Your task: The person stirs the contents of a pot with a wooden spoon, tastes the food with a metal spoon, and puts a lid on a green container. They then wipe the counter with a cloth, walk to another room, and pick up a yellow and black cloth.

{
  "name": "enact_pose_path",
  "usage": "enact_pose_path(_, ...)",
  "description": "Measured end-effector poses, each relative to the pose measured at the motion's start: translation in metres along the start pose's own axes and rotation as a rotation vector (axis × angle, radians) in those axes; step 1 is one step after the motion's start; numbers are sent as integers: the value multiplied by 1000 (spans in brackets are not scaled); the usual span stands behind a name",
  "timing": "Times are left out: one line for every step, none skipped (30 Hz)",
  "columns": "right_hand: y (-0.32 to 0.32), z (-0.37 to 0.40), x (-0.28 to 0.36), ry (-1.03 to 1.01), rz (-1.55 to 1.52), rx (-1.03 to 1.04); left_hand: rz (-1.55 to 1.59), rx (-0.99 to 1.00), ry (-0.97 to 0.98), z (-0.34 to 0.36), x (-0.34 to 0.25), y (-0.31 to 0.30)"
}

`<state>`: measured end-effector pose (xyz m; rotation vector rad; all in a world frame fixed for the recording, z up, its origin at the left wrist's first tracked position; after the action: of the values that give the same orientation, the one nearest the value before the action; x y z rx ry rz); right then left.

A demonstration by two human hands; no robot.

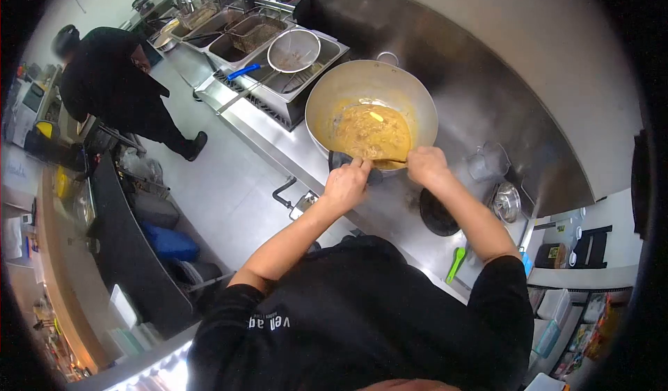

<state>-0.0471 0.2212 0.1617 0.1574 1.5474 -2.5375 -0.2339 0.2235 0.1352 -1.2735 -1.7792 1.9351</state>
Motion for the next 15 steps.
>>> enact_pose_path(15,-15,-2,54,-42,-70,13,16,-11,0,1,-1)
enact_pose_path(19,-23,-5,104,-84,-139,13,11,-13,0,2,0)
enact_pose_path(15,-28,-2,113,-43,-128,15,15,-10,1,5,3)
enact_pose_path(21,-42,-5,113,-45,-131,16,19,-6,1,6,4)
enact_pose_path(31,-65,-10,140,-53,-219,12,16,-6,1,7,3)
enact_pose_path(36,-82,-16,165,-62,-306,3,30,-10,0,7,3)
enact_pose_path(36,-93,-21,162,-62,-307,-4,46,-16,2,7,4)
enact_pose_path(33,-104,-25,149,-64,-330,-6,43,-23,3,7,6)
enact_pose_path(29,-111,-26,129,-65,-356,24,2,20,6,7,6)
enact_pose_path(18,-103,-25,118,-51,-319,48,-44,58,7,8,3)
enact_pose_path(-3,-81,-19,103,-33,-282,39,-60,36,9,9,-1)
enact_pose_path(-28,-52,-10,82,-36,-222,73,-70,36,11,7,-4)
enact_pose_path(-45,-21,-1,64,-42,-154,112,-72,38,15,6,-4)
enact_pose_path(-54,2,7,57,-1,-104,115,-70,20,18,8,-2)
enact_pose_path(-55,16,11,62,40,-56,94,-39,-2,17,8,0)
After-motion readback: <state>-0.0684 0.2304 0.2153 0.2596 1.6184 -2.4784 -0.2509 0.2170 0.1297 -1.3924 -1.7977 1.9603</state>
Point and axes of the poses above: each hand's wrist, its own z-axis away from the middle knuckle, its own y-axis out of the palm, x = y × z, the point moved 4 cm from there along -z, towards the middle knuckle, and after that the axes turned 8 degrees about x, right-handed, at the moved point
